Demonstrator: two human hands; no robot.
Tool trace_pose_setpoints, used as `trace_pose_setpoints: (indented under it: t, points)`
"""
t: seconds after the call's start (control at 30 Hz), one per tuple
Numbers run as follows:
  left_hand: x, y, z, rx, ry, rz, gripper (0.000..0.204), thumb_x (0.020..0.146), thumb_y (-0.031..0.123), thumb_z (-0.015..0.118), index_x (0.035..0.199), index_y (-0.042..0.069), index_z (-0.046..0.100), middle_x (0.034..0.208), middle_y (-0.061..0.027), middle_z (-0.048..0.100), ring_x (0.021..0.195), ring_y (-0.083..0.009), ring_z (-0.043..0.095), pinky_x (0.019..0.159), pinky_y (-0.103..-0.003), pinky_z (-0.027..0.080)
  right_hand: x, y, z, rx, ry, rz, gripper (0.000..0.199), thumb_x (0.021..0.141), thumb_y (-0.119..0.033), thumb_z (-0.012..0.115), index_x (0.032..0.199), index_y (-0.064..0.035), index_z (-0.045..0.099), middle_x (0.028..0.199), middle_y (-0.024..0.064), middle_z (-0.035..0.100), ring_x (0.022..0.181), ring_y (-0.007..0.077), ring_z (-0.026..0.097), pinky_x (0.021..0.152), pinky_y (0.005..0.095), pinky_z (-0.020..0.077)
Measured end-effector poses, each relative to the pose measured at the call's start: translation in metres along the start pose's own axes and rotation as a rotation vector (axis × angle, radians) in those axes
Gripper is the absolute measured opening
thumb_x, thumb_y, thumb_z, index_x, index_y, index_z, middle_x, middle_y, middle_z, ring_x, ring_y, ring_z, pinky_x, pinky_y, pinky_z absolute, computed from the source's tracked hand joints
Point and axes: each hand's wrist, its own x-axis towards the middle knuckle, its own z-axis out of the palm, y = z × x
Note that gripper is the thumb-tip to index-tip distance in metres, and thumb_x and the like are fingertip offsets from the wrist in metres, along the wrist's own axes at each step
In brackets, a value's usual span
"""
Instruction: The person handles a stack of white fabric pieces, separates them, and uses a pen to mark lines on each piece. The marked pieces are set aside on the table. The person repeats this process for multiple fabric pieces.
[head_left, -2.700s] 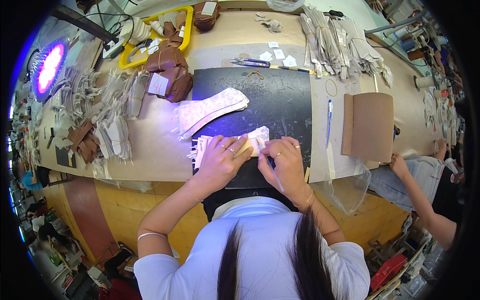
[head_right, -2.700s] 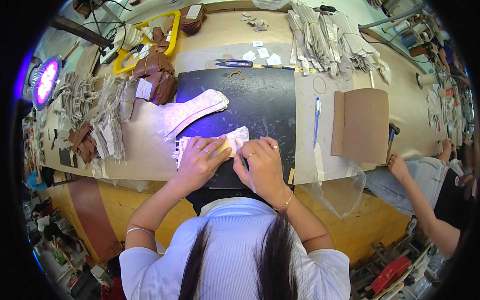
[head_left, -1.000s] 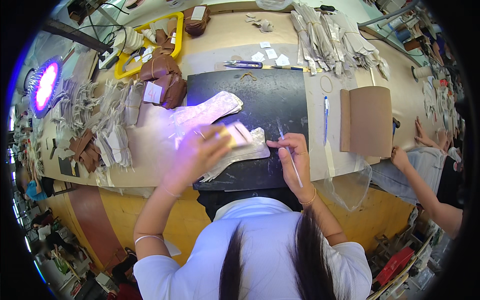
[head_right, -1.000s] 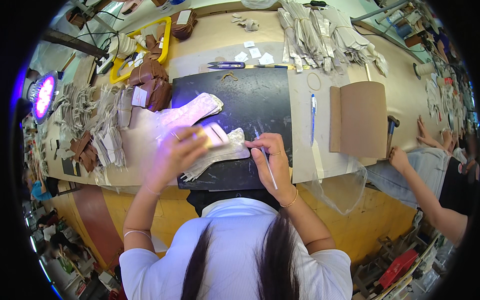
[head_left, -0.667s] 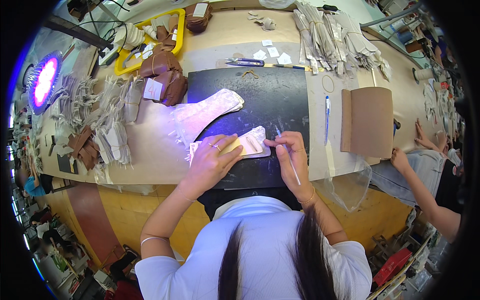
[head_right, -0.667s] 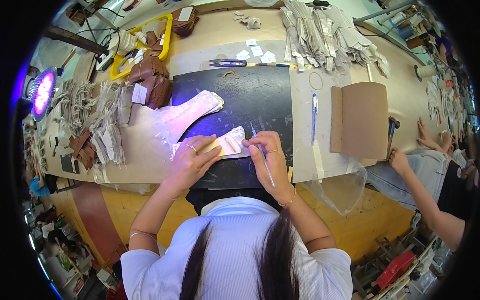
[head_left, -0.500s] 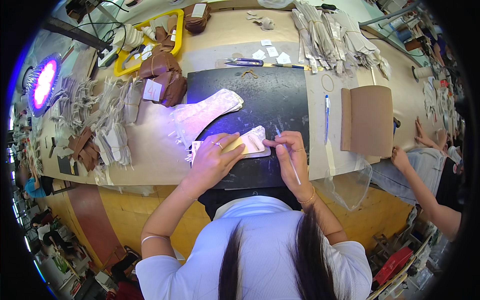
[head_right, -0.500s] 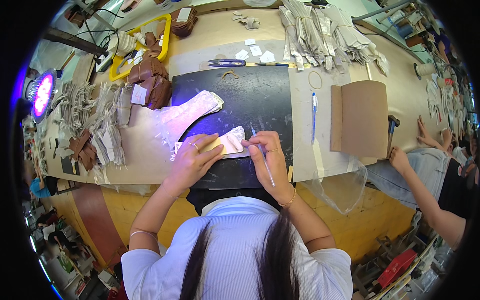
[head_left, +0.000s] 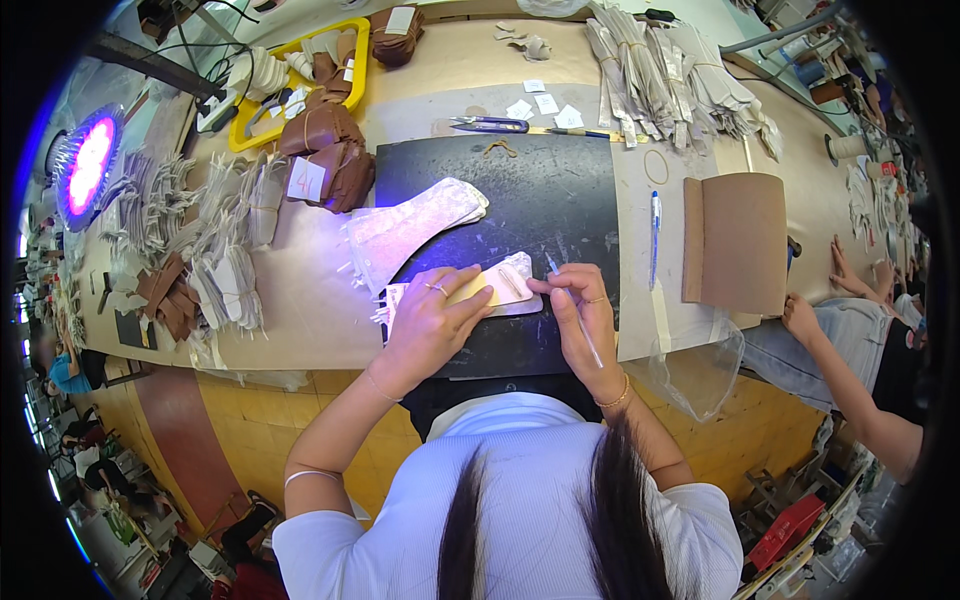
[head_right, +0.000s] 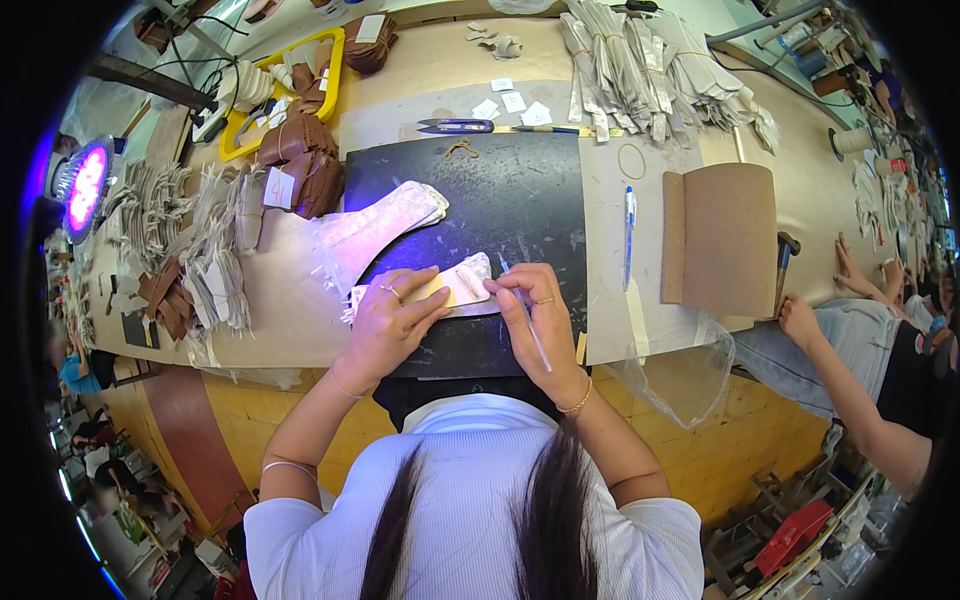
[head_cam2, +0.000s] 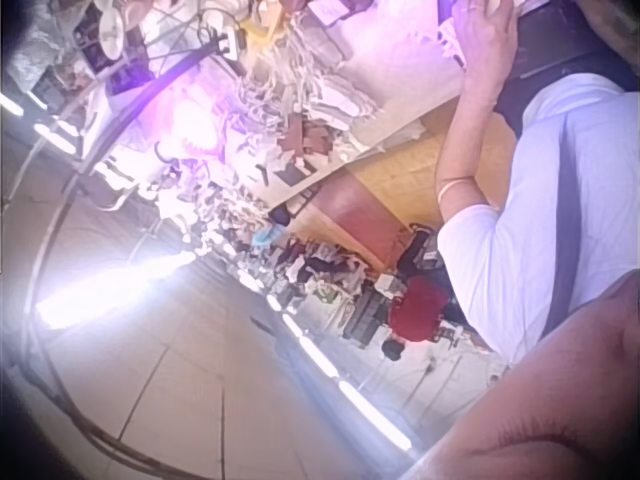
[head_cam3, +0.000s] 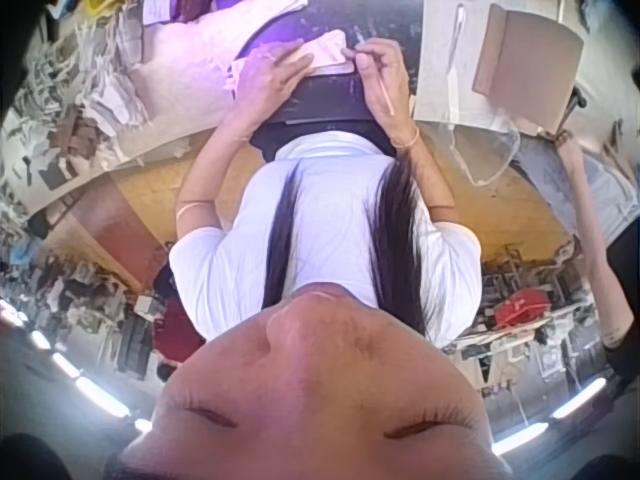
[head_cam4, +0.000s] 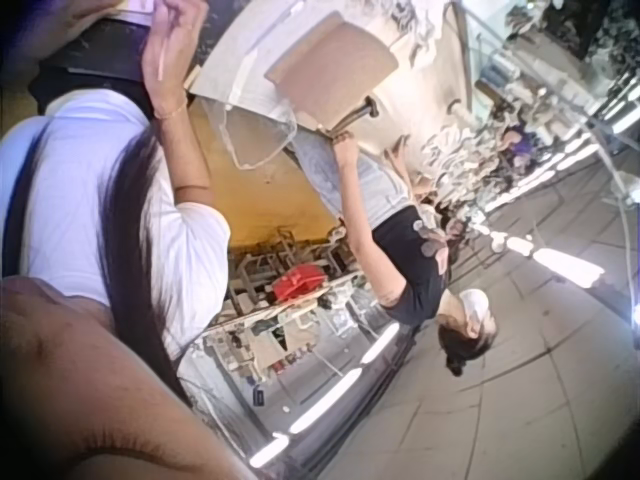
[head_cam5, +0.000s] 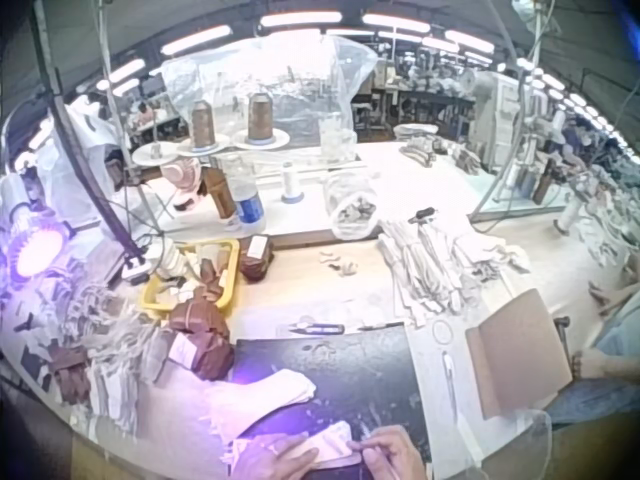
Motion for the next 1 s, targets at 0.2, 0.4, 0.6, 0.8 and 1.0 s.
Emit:
trace_pose_setpoints:
  t: [0.2, 0.4, 0.6, 0.8, 1.0]
  points:
    - [0.001, 0.0, -0.001, 0.024, -0.003, 0.033, 0.027, 0.079, 0.017, 0.08, 0.104, 0.01, 0.077, 0.119, -0.0112, 0.069, 0.103, -0.0307, 0.063, 0.088, -0.044, 0.051, 0.019, -0.02, 0.005, -0.504, -0.093, -0.346, 0.01, 0.083, -0.005, 0.072, 0.092, -0.0057, 0.066, 0.088, 0.0089, 0.068, 0.09, 0.0276, 0.066, 0.089, 0.0388, 0.0475]
    - [0.0, 0.0, 0.001, 0.038, 0.008, 0.063, 0.028, 0.08, 0.017, 0.079, 0.106, 0.008, 0.076, 0.12, -0.0117, 0.067, 0.105, -0.0304, 0.061, 0.089, -0.044, 0.049, 0.029, -0.022, 0.012, -0.593, -0.158, -0.411, 0.015, 0.075, -0.001, 0.07, 0.089, -0.0055, 0.068, 0.087, 0.0089, 0.071, 0.082, 0.027, 0.068, 0.084, 0.0393, 0.0466]
    - [0.001, 0.002, 0.002, 0.066, 0.033, 0.08, 0.027, 0.079, 0.017, 0.08, 0.104, 0.009, 0.077, 0.119, -0.0113, 0.068, 0.101, -0.0301, 0.062, 0.086, -0.043, 0.051, 0.031, -0.027, 0.017, -0.657, -0.17, -0.413, 0.013, 0.074, -0.002, 0.07, 0.084, -0.0065, 0.064, 0.079, 0.0078, 0.066, 0.078, 0.0268, 0.065, 0.081, 0.0403, 0.0458]
    - [0.001, 0.001, 0.001, 0.035, 0.012, 0.076, 0.026, 0.082, 0.017, 0.078, 0.105, 0.008, 0.073, 0.117, -0.0122, 0.066, 0.102, -0.0304, 0.061, 0.086, -0.044, 0.049, 0.02, -0.034, 0.001, -0.628, -0.168, -0.407, 0.011, 0.076, -0.002, 0.068, 0.085, -0.0061, 0.063, 0.079, 0.0097, 0.065, 0.079, 0.0284, 0.064, 0.087, 0.0413, 0.0475]
    - [0.008, 0.003, -0.006, -0.037, -0.004, 0.063, 0.023, 0.082, 0.015, 0.079, 0.101, 0.007, 0.069, 0.108, -0.0116, 0.064, 0.098, -0.0314, 0.062, 0.082, -0.043, 0.051, 0.015, -0.036, -0.005, -0.398, -0.048, -0.245, 0.01, 0.089, 0.001, 0.061, 0.098, -0.0027, 0.064, 0.096, 0.0142, 0.064, 0.086, 0.0298, 0.064, 0.083, 0.0377, 0.0507]
